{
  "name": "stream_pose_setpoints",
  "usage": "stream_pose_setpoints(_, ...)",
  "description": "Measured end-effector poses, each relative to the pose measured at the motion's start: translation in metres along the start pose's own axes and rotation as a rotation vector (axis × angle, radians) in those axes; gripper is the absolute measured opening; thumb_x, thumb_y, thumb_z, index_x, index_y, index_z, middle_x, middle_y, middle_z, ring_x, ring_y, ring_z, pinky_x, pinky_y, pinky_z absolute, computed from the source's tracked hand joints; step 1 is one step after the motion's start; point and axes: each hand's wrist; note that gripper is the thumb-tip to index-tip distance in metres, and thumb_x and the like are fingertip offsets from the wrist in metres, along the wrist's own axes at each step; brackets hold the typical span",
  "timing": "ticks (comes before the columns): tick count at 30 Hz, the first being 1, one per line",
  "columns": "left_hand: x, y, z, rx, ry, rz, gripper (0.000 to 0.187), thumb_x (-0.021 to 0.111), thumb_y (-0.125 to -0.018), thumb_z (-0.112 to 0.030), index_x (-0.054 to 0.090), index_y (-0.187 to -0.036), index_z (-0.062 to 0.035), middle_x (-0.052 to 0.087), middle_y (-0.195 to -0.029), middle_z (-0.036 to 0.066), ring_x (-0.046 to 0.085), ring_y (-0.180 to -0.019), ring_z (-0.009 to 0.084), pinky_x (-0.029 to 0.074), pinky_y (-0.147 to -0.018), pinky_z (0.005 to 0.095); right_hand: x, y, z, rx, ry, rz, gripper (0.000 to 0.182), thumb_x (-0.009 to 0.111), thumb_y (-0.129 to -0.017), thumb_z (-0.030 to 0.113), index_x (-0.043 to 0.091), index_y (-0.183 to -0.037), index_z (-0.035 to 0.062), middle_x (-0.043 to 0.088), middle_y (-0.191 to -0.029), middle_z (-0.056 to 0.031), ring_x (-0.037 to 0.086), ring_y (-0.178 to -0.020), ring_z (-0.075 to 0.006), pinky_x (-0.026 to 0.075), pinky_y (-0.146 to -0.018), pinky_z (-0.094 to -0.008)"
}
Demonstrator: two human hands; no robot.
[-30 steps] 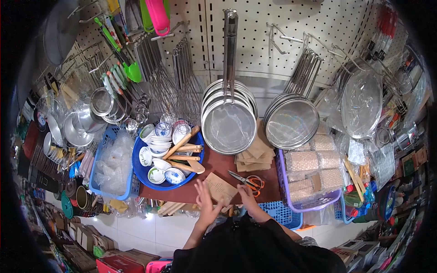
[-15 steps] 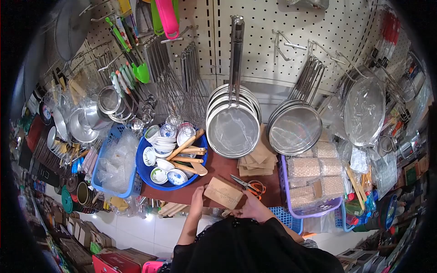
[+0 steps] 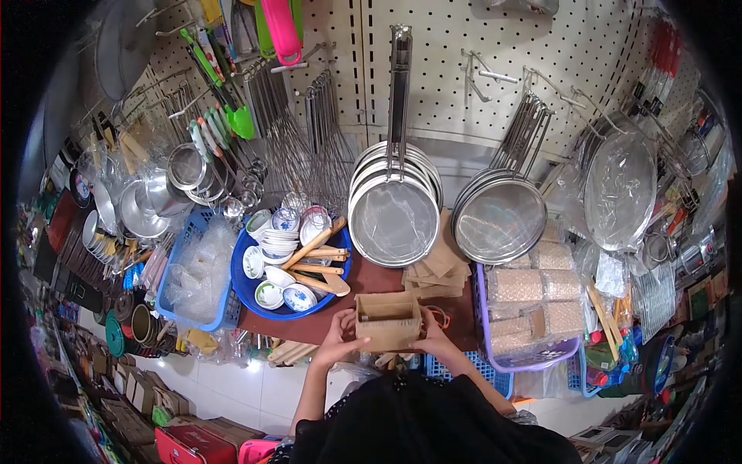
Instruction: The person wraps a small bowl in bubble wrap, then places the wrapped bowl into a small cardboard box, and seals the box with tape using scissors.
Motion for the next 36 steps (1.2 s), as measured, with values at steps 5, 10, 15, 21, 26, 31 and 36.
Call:
stream_pose_setpoints(5,-0.012,-0.013,0.011,0.141,-0.276,0.055,0.09,0.084,-0.068,-0.008,0.027,-0.138,-0.0013,0.041,-0.141,0.018,0.039,-0.135,0.0256,0.03,-0.113,0.0389,-0.002,-0.02,-0.029,-0.183,0.318,-0.037,0.093,0.075,-0.071,-0.003,0.022,-0.147,0.0077,0.04,-0.142,-0.0137,0.04,-0.134,-0.0254,0.039,-0.107,-0.036)
stream_pose_setpoints(10,-0.024,-0.022,0.033,0.14,-0.457,0.051,0.096,0.083,-0.068,-0.008,0.023,-0.142,-0.0002,0.037,-0.144,0.02,0.036,-0.138,0.0287,0.029,-0.114,0.0384,-0.004,-0.035,-0.047,-0.133,0.312,0.001,0.092,0.076,-0.073,0.0,0.022,-0.147,0.0056,0.04,-0.141,-0.0167,0.039,-0.135,-0.0272,0.037,-0.109,-0.038)
stream_pose_setpoints(15,-0.007,-0.01,0.014,0.228,-0.516,-0.05,0.099,0.082,-0.067,-0.01,0.023,-0.147,-0.0064,0.029,-0.151,0.023,0.031,-0.141,0.0341,0.03,-0.115,0.0405,-0.004,-0.017,-0.005,-0.276,0.513,-0.019,0.091,0.078,-0.074,0.009,0.024,-0.146,0.0055,0.042,-0.139,-0.019,0.042,-0.132,-0.0314,0.038,-0.107,-0.0409)
stream_pose_setpoints(21,0.013,0.006,-0.027,0.249,-0.826,-0.076,0.086,0.083,-0.065,-0.017,0.042,-0.141,-0.0164,0.024,-0.154,0.025,0.033,-0.139,0.0411,0.036,-0.11,0.0439,0.017,0.004,0.062,-0.691,0.916,-0.156,0.055,0.075,-0.076,0.019,0.055,-0.126,0.0092,0.052,-0.129,-0.0111,0.047,-0.117,-0.035,0.04,-0.098,-0.0452)
stream_pose_setpoints(26,0.002,0.006,-0.032,0.181,-0.865,0.023,0.088,0.085,-0.063,-0.021,0.042,-0.139,-0.0112,0.031,-0.151,0.023,0.038,-0.137,0.0391,0.037,-0.109,0.0432,0.052,-0.004,0.056,-0.861,0.856,-0.016,0.02,0.071,-0.08,0.017,0.068,-0.099,0.0107,0.06,-0.103,-0.0028,0.056,-0.098,-0.0248,0.045,-0.082,-0.0377)
stream_pose_setpoints(31,-0.007,0.005,-0.027,0.178,-0.634,0.106,0.087,0.081,-0.067,-0.019,0.037,-0.141,-0.0061,0.04,-0.145,0.019,0.039,-0.135,0.031,0.034,-0.11,0.0388,0.075,-0.013,0.025,-0.796,0.871,-0.034,0.02,0.073,-0.077,0.018,0.07,-0.096,0.0137,0.059,-0.093,-0.0021,0.058,-0.091,-0.0242,0.047,-0.076,-0.0368)
stream_pose_setpoints(36,-0.013,0.005,-0.015,0.094,-0.435,0.083,0.07,0.069,-0.075,-0.013,0.039,-0.137,-0.0034,0.042,-0.142,0.02,0.041,-0.133,0.0312,0.034,-0.109,0.0371,0.077,-0.014,0.014,-0.8,0.988,-0.033,0.014,0.067,-0.079,0.019,0.068,-0.091,0.0116,0.056,-0.089,-0.0007,0.055,-0.091,-0.0211,0.044,-0.074,-0.0354)
Point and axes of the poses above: each hand's wrist, its own y-axis away from the middle knuckle, its own x-axis out of the palm, z = x × y
